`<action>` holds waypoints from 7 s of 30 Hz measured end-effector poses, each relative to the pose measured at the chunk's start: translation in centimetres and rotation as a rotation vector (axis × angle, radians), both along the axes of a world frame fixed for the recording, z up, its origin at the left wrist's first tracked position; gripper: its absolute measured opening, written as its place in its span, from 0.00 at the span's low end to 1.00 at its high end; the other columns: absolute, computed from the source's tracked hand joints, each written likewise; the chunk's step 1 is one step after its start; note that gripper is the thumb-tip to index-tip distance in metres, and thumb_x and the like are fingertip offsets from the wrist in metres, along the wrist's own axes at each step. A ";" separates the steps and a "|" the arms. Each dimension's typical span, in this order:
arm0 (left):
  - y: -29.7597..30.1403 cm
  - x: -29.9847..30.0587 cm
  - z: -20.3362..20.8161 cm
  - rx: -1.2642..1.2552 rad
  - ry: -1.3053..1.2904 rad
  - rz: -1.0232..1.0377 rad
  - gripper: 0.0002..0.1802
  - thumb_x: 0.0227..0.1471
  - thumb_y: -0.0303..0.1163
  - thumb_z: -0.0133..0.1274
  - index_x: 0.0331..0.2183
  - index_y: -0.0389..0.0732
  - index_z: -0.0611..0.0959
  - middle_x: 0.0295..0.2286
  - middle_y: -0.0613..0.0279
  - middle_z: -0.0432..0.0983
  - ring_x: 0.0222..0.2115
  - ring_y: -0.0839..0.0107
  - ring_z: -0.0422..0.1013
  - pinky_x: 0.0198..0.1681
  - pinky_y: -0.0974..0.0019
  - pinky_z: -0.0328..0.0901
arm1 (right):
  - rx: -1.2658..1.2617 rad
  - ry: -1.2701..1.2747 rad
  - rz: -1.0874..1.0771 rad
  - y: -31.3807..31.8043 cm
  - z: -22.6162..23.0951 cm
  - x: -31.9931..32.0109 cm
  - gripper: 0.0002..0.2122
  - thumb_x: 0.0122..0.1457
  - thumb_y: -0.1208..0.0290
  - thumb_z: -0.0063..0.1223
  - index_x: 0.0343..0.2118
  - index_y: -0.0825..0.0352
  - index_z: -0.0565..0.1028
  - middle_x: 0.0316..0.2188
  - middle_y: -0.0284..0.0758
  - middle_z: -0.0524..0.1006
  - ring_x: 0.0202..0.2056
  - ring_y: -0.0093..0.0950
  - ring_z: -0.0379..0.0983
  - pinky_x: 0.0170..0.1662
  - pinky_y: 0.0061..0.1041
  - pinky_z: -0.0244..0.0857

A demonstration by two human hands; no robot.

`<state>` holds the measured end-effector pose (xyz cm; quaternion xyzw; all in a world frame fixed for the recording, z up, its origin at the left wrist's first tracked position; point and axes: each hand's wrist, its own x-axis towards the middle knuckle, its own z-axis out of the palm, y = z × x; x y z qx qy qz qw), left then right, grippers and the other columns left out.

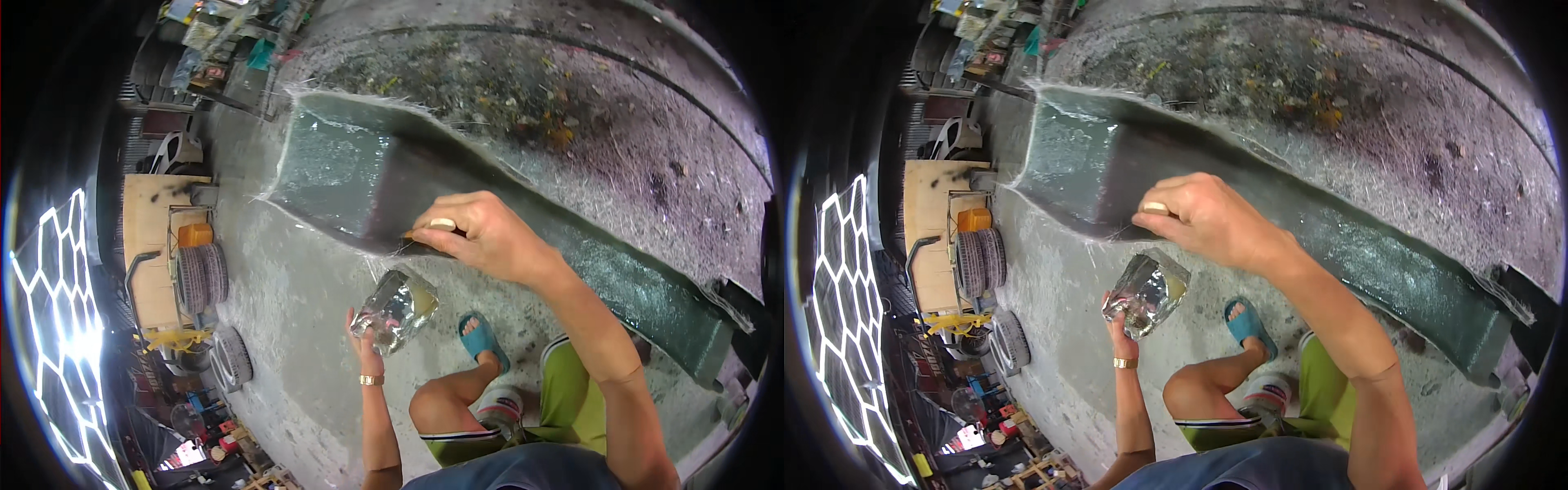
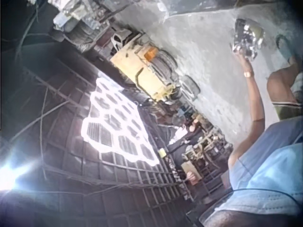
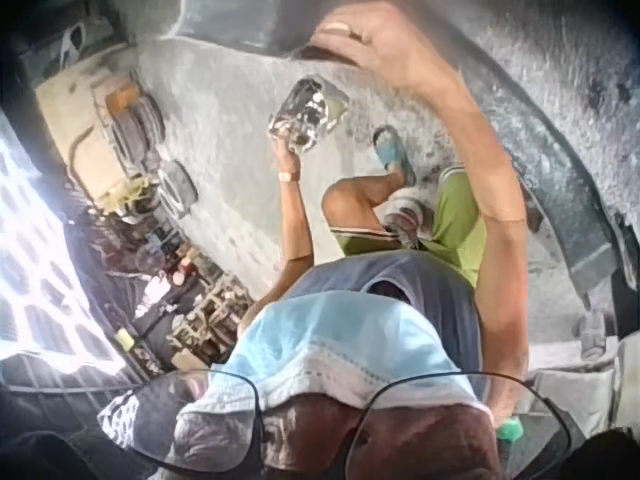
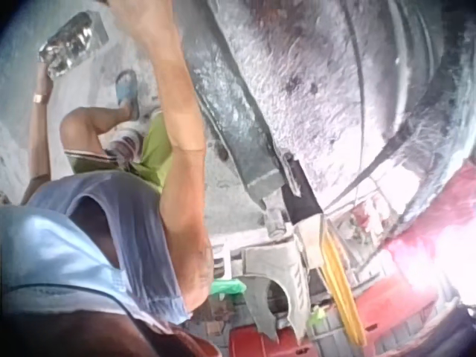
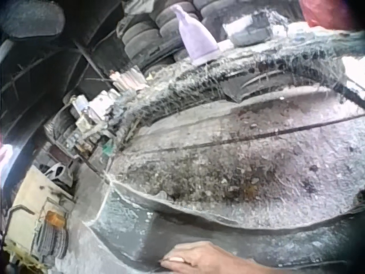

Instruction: The person applies a greenish coating to a car bumper using a paintbrush and a foil-wrapped container. The person repeatedly dips the brush into the container and spreads the substance across the bumper's surface in a workshop environment.

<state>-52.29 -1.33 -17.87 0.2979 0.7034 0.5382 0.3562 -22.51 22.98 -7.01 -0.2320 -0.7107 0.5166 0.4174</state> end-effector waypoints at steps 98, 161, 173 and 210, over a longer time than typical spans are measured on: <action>-0.2 5.3 7.6 -0.005 0.143 -0.157 0.34 0.48 0.41 0.55 0.55 0.38 0.67 0.42 0.55 0.69 0.38 0.69 0.69 0.42 0.67 0.64 | 0.790 -0.453 -0.275 0.9 0.5 2.2 0.10 0.55 0.71 0.52 0.41 0.64 0.74 0.31 0.40 0.74 0.32 0.37 0.73 0.35 0.33 0.69; 1.7 7.4 8.5 -0.099 0.065 -0.297 0.30 0.51 0.39 0.53 0.54 0.39 0.68 0.44 0.58 0.69 0.44 0.71 0.65 0.50 0.66 0.59 | 0.274 -1.331 0.318 -4.8 -9.4 21.9 0.11 0.56 0.66 0.46 0.26 0.70 0.72 0.24 0.47 0.74 0.28 0.46 0.74 0.33 0.43 0.67; 2.3 7.7 8.3 -0.151 0.201 -0.327 0.30 0.50 0.42 0.50 0.54 0.39 0.69 0.46 0.57 0.67 0.46 0.67 0.63 0.52 0.64 0.56 | 0.560 -0.982 0.228 -3.5 -13.6 19.5 0.14 0.61 0.62 0.44 0.44 0.66 0.70 0.31 0.43 0.75 0.27 0.41 0.74 0.29 0.39 0.70; 2.0 8.0 8.2 -0.192 -0.039 -0.308 0.32 0.51 0.36 0.52 0.55 0.34 0.65 0.35 0.56 0.70 0.31 0.71 0.71 0.41 0.66 0.66 | -0.009 -1.317 0.351 -5.7 -5.6 27.8 0.16 0.58 0.65 0.44 0.18 0.67 0.76 0.18 0.37 0.77 0.21 0.34 0.74 0.29 0.33 0.68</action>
